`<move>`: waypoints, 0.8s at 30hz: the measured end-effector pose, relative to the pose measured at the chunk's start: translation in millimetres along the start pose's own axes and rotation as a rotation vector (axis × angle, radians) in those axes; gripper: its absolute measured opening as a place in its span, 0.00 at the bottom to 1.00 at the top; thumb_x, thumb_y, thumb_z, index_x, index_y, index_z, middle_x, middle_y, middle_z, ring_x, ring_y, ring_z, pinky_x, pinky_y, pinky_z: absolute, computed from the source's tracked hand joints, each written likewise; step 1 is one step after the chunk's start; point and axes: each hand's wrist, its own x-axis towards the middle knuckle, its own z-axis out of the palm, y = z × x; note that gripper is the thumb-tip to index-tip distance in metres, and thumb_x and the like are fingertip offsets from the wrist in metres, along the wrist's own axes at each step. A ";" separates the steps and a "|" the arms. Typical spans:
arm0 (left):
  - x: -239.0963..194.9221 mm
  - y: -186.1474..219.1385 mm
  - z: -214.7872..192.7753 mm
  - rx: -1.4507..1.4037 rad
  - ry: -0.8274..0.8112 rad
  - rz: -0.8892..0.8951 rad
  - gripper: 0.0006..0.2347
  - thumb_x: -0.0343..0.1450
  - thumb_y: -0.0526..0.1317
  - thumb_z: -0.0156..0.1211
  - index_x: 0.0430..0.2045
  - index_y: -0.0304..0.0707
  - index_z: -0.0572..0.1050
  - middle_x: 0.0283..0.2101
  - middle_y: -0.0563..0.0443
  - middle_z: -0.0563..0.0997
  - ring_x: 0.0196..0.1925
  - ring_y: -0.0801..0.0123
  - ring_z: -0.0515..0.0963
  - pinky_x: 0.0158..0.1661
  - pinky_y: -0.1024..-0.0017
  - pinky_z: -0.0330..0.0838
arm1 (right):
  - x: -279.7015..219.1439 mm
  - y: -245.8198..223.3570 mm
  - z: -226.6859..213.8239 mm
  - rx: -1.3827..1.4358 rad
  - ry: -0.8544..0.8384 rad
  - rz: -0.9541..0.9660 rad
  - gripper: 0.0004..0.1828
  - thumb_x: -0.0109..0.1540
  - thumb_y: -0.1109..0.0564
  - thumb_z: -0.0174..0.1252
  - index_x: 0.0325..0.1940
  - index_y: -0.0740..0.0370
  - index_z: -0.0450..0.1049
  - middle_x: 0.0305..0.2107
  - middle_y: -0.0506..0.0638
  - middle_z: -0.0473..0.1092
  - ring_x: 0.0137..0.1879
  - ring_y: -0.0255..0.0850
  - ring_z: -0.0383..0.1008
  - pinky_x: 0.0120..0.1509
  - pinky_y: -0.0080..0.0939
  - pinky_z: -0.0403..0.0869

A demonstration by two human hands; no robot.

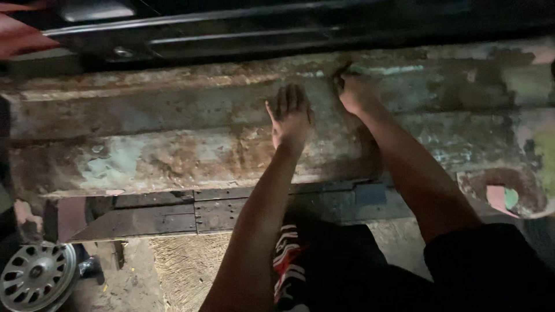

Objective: The person uses a sanding block to sand a large, weathered wooden surface. They move the block back and forth across the wood, removing old paint and smoothing the surface. The person shifts their position slightly to reach different areas of the wood.

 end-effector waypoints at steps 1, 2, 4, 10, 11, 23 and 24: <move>-1.6 -0.7 0.6 0.001 0.003 -0.005 0.28 0.76 0.52 0.44 0.73 0.45 0.55 0.77 0.49 0.52 0.80 0.54 0.46 0.71 0.32 0.40 | 9.4 -0.2 1.8 -0.005 -0.048 0.055 0.23 0.71 0.43 0.47 0.41 0.63 0.79 0.31 0.62 0.77 0.34 0.59 0.76 0.38 0.60 0.76; -1.9 -1.8 1.9 0.002 0.007 -0.009 0.28 0.76 0.52 0.44 0.73 0.45 0.55 0.77 0.50 0.52 0.80 0.55 0.46 0.71 0.32 0.40 | 13.3 -2.0 3.3 -0.009 -0.073 0.053 0.24 0.72 0.42 0.47 0.42 0.63 0.79 0.31 0.63 0.77 0.34 0.59 0.77 0.39 0.60 0.76; -2.8 -0.4 6.2 -0.019 0.054 0.001 0.28 0.74 0.51 0.45 0.71 0.45 0.56 0.76 0.49 0.53 0.78 0.54 0.47 0.69 0.31 0.40 | -3.8 -1.7 0.5 -0.021 -0.125 0.064 0.25 0.72 0.41 0.46 0.43 0.64 0.78 0.31 0.64 0.77 0.34 0.60 0.77 0.41 0.60 0.76; -0.5 0.1 8.2 -0.046 0.075 -0.013 0.29 0.74 0.52 0.46 0.72 0.45 0.55 0.76 0.48 0.53 0.78 0.53 0.48 0.69 0.30 0.40 | -88.8 -17.3 -27.0 -0.164 -0.085 -0.090 0.22 0.69 0.42 0.46 0.39 0.55 0.80 0.29 0.57 0.77 0.38 0.54 0.78 0.54 0.67 0.72; -1.4 0.4 6.9 -0.039 0.063 -0.016 0.28 0.75 0.52 0.46 0.72 0.46 0.55 0.76 0.48 0.53 0.78 0.53 0.48 0.69 0.30 0.40 | -84.5 -18.4 -28.9 -0.141 -0.078 -0.052 0.21 0.69 0.42 0.46 0.40 0.56 0.80 0.30 0.58 0.77 0.38 0.55 0.78 0.51 0.67 0.72; -2.7 1.4 -2.3 -0.053 0.066 -0.013 0.28 0.75 0.52 0.44 0.72 0.44 0.54 0.77 0.49 0.52 0.79 0.52 0.47 0.70 0.33 0.37 | -68.2 7.5 -8.4 -0.081 -0.010 -0.103 0.23 0.73 0.43 0.45 0.44 0.59 0.80 0.30 0.60 0.77 0.36 0.58 0.78 0.45 0.60 0.76; -5.3 2.2 -2.1 -0.053 0.049 -0.018 0.28 0.76 0.52 0.44 0.72 0.44 0.53 0.77 0.48 0.52 0.79 0.52 0.46 0.70 0.33 0.37 | -82.6 7.6 -8.0 -0.094 -0.072 -0.094 0.24 0.73 0.42 0.44 0.45 0.59 0.80 0.29 0.60 0.77 0.35 0.57 0.78 0.46 0.60 0.76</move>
